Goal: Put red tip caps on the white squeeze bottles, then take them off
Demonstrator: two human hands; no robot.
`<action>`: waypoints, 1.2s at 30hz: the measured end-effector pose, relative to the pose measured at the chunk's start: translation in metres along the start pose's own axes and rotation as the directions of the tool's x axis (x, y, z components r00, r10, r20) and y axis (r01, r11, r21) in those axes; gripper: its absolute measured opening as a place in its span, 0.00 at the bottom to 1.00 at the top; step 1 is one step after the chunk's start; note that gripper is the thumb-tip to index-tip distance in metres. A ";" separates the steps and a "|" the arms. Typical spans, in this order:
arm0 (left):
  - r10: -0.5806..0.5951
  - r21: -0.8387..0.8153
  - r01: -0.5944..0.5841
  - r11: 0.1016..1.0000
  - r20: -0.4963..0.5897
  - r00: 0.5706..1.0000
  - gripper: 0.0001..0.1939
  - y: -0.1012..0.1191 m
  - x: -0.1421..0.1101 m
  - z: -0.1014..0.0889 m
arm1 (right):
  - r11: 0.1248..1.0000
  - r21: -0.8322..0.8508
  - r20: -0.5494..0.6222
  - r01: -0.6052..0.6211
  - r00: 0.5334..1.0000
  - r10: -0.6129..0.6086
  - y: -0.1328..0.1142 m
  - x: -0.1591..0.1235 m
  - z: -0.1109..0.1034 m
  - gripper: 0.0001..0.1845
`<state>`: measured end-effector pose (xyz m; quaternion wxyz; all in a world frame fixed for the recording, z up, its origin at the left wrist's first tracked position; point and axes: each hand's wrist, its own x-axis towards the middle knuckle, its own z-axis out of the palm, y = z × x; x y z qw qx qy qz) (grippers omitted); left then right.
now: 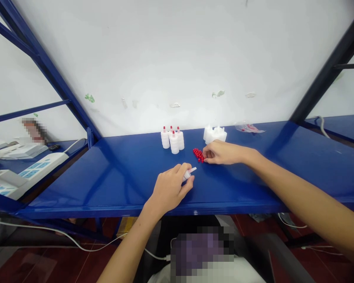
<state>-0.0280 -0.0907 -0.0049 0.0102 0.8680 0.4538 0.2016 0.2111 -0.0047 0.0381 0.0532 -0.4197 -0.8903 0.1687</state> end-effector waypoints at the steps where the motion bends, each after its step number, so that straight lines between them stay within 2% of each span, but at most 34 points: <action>1: 0.000 0.003 0.000 1.000 -0.001 1.000 0.13 0.000 0.000 0.000 | 1.000 -0.006 0.000 0.006 1.000 -0.006 0.000 0.000 0.000 0.08; 8: 0.004 0.005 -0.004 1.000 0.002 1.000 0.12 0.000 -0.001 0.000 | 0.997 -0.074 -0.011 0.037 0.999 -0.038 0.004 -0.001 -0.001 0.15; 13: 0.005 0.008 -0.005 1.000 0.007 1.000 0.12 0.000 0.000 0.000 | 0.991 -0.126 -0.020 0.045 0.999 -0.048 0.006 0.000 -0.001 0.16; 24: 0.006 0.005 -0.006 1.000 -0.002 1.000 0.12 -0.001 0.000 0.001 | 0.991 -0.131 -0.034 -0.015 0.999 0.010 0.002 -0.002 -0.002 0.13; 29: 0.005 0.005 -0.005 1.000 -0.001 1.000 0.12 -0.001 0.000 0.002 | 0.993 -0.097 0.023 -0.073 0.997 0.075 -0.001 -0.004 -0.004 0.06; 32: 0.003 0.003 -0.003 1.000 0.001 1.000 0.12 -0.001 0.000 0.002 | 0.995 -0.061 0.044 -0.073 0.996 0.076 -0.002 -0.004 -0.003 0.04; 36: 0.004 0.001 -0.004 1.000 -0.004 1.000 0.12 -0.001 0.000 0.002 | 0.997 -0.051 0.009 -0.064 0.998 0.065 -0.001 -0.002 -0.002 0.03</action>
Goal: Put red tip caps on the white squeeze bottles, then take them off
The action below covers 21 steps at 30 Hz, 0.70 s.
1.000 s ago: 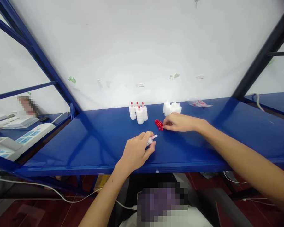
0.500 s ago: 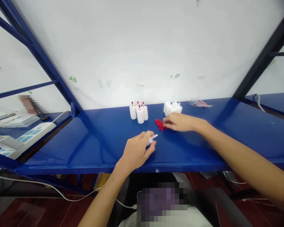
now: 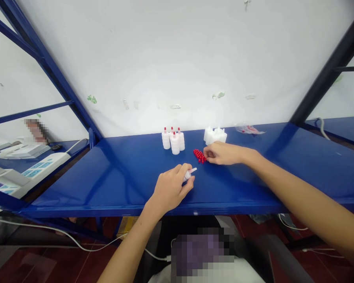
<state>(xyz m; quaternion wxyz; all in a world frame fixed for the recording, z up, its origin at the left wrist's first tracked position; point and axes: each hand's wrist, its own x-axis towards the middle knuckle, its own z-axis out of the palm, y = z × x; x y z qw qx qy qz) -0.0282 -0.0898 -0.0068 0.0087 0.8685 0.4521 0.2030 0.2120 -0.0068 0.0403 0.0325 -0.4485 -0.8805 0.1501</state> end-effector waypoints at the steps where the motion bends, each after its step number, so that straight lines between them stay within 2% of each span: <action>1: 0.000 -0.001 0.000 1.000 -0.002 1.000 0.12 0.000 0.000 0.000 | 1.000 -0.005 -0.009 0.003 1.000 -0.003 0.001 0.000 0.000 0.03; 8: 0.002 -0.003 -0.002 1.000 -0.004 1.000 0.12 0.000 0.000 0.000 | 0.992 -0.117 -0.062 -0.050 0.997 0.043 0.011 0.006 0.006 0.04; 13: -0.005 -0.005 0.005 1.000 -0.003 1.000 0.11 0.001 0.000 -0.002 | 0.988 -0.149 -0.100 -0.027 0.995 0.012 0.018 0.016 0.019 0.07; 17: -0.021 -0.041 0.021 0.999 -0.007 1.000 0.11 0.001 0.000 -0.001 | 0.981 -0.188 -0.195 -0.056 0.981 0.019 0.012 0.015 0.019 0.08; 19: -0.049 -0.059 0.049 0.997 -0.006 0.999 0.13 0.000 0.001 0.000 | 0.988 -0.155 -0.268 -0.014 0.963 -0.028 0.002 0.010 0.017 0.10; 21: -0.071 -0.071 0.070 0.995 -0.010 0.997 0.13 -0.002 0.001 0.001 | 0.989 -0.083 -0.302 0.121 0.943 -0.141 -0.013 0.004 0.016 0.15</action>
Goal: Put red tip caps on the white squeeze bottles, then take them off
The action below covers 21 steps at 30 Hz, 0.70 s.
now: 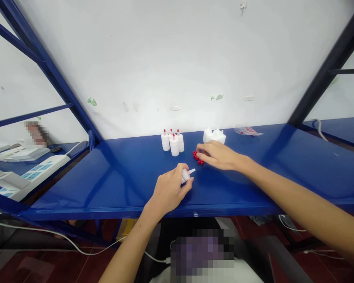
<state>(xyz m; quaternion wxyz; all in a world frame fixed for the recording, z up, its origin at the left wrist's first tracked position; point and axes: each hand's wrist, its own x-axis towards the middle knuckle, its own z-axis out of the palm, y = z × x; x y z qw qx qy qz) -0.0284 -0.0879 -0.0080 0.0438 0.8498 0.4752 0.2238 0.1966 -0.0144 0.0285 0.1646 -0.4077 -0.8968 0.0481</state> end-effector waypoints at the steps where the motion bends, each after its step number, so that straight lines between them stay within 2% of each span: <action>1: -0.003 -0.006 0.003 1.000 -0.006 1.000 0.13 -0.001 0.000 0.000 | 0.996 0.053 -0.007 0.064 0.998 -0.064 -0.008 -0.002 0.000 0.16; 3: 0.004 -0.025 -0.005 1.000 -0.022 1.000 0.12 -0.001 0.001 0.000 | 0.980 0.117 -0.004 0.162 0.987 -0.163 -0.022 -0.004 0.003 0.18; 6: 0.013 -0.055 -0.015 0.998 -0.036 0.999 0.10 -0.001 0.001 -0.001 | 0.960 0.153 0.000 0.233 0.972 -0.236 -0.035 -0.006 0.012 0.17; 10: -0.002 -0.049 0.000 0.999 -0.034 0.999 0.11 -0.001 0.001 -0.001 | 0.937 0.237 -0.006 0.257 0.965 -0.263 -0.036 -0.005 0.017 0.16; 13: -0.038 -0.059 0.035 0.998 -0.060 0.997 0.13 -0.001 0.001 0.000 | 0.940 0.245 -0.017 0.237 0.971 -0.240 -0.030 -0.004 0.012 0.16; 15: -0.074 -0.062 0.069 0.996 -0.084 0.994 0.13 -0.002 0.001 0.000 | 0.978 0.123 -0.040 0.171 0.985 -0.167 -0.025 -0.003 0.006 0.15; 17: -0.094 -0.055 0.090 0.994 -0.087 0.992 0.09 -0.002 0.001 0.000 | 0.995 -0.091 -0.045 0.026 0.999 -0.030 -0.017 -0.001 -0.002 0.15; 19: -0.088 -0.049 0.085 0.995 -0.072 0.994 0.07 -0.001 0.001 -0.001 | 0.947 -0.285 -0.029 -0.148 0.989 0.146 -0.007 -0.001 -0.007 0.17; 21: -0.072 -0.049 0.069 0.996 -0.063 0.995 0.07 0.000 0.001 -0.001 | 0.879 -0.383 -0.005 -0.285 0.952 0.306 0.004 -0.001 -0.011 0.19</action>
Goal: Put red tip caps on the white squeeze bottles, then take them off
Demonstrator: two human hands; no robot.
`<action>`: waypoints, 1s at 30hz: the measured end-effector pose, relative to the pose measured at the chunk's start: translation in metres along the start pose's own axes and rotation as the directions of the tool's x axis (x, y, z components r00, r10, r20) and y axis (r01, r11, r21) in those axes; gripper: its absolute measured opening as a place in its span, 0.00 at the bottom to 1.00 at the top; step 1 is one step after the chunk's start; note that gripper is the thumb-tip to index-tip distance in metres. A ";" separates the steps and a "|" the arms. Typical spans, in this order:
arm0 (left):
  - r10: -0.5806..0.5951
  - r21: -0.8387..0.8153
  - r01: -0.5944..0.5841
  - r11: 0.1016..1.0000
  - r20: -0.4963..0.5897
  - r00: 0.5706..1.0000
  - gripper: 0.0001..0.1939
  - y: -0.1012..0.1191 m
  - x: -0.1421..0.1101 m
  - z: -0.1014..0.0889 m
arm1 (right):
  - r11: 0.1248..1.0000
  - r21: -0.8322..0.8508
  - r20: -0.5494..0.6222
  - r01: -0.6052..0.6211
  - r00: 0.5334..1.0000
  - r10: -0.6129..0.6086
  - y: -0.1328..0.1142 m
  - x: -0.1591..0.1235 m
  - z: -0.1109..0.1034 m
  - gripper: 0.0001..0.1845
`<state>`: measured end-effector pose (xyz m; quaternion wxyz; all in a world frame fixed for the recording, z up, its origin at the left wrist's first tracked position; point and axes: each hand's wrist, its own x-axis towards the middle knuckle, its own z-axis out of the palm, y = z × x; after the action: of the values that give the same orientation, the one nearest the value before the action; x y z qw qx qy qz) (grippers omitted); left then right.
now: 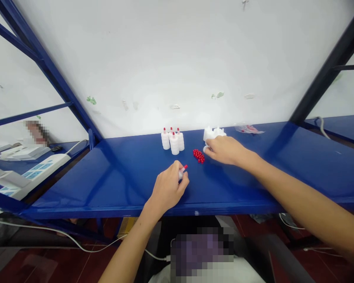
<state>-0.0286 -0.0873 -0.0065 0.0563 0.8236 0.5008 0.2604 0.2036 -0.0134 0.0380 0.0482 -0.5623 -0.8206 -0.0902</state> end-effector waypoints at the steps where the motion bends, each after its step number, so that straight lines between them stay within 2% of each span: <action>1: 0.007 -0.004 -0.007 1.000 -0.001 1.000 0.07 0.000 0.000 0.000 | 0.999 -0.020 0.045 -0.046 0.998 0.047 0.005 0.001 0.001 0.19; 3: 0.024 -0.025 -0.024 0.999 -0.011 1.000 0.07 0.000 0.000 0.001 | 0.995 -0.030 0.141 -0.092 0.985 0.095 0.015 0.002 0.003 0.20; 6: 0.055 -0.074 -0.058 0.996 -0.032 0.998 0.07 -0.002 0.001 0.003 | 0.995 -0.023 0.240 -0.099 0.965 0.101 0.025 0.004 0.006 0.20; 9: 0.055 -0.132 -0.059 0.989 -0.035 0.998 0.09 -0.004 0.002 0.004 | 0.994 -0.029 0.227 -0.101 0.968 0.105 0.031 0.006 0.007 0.20; 12: 0.034 -0.160 -0.032 0.987 0.008 0.999 0.12 -0.004 0.002 0.003 | 0.994 -0.023 0.208 -0.108 0.972 0.110 0.034 0.008 0.008 0.22; 20: 0.024 -0.088 -0.022 0.996 0.019 1.000 0.13 0.002 0.001 0.000 | 0.996 -0.018 0.170 -0.089 0.981 0.090 0.038 0.012 0.019 0.25; 24: 0.032 -0.036 -0.031 0.999 0.031 0.999 0.13 0.002 0.000 -0.001 | 0.996 -0.028 0.085 -0.090 0.992 0.092 0.036 0.012 0.015 0.25; 27: 0.049 -0.003 -0.049 0.999 0.043 0.998 0.14 0.002 -0.001 -0.001 | 0.997 0.030 -0.056 -0.078 0.995 0.079 0.025 0.011 0.008 0.24; 30: 0.060 0.002 -0.060 0.998 0.036 0.998 0.13 0.001 -0.001 -0.001 | 0.992 0.120 -0.203 -0.035 0.977 0.059 0.003 0.007 0.006 0.20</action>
<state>-0.0286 -0.0887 -0.0062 0.0563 0.8429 0.4751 0.2463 0.2043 -0.0048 0.0338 0.1676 -0.5653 -0.8016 -0.0991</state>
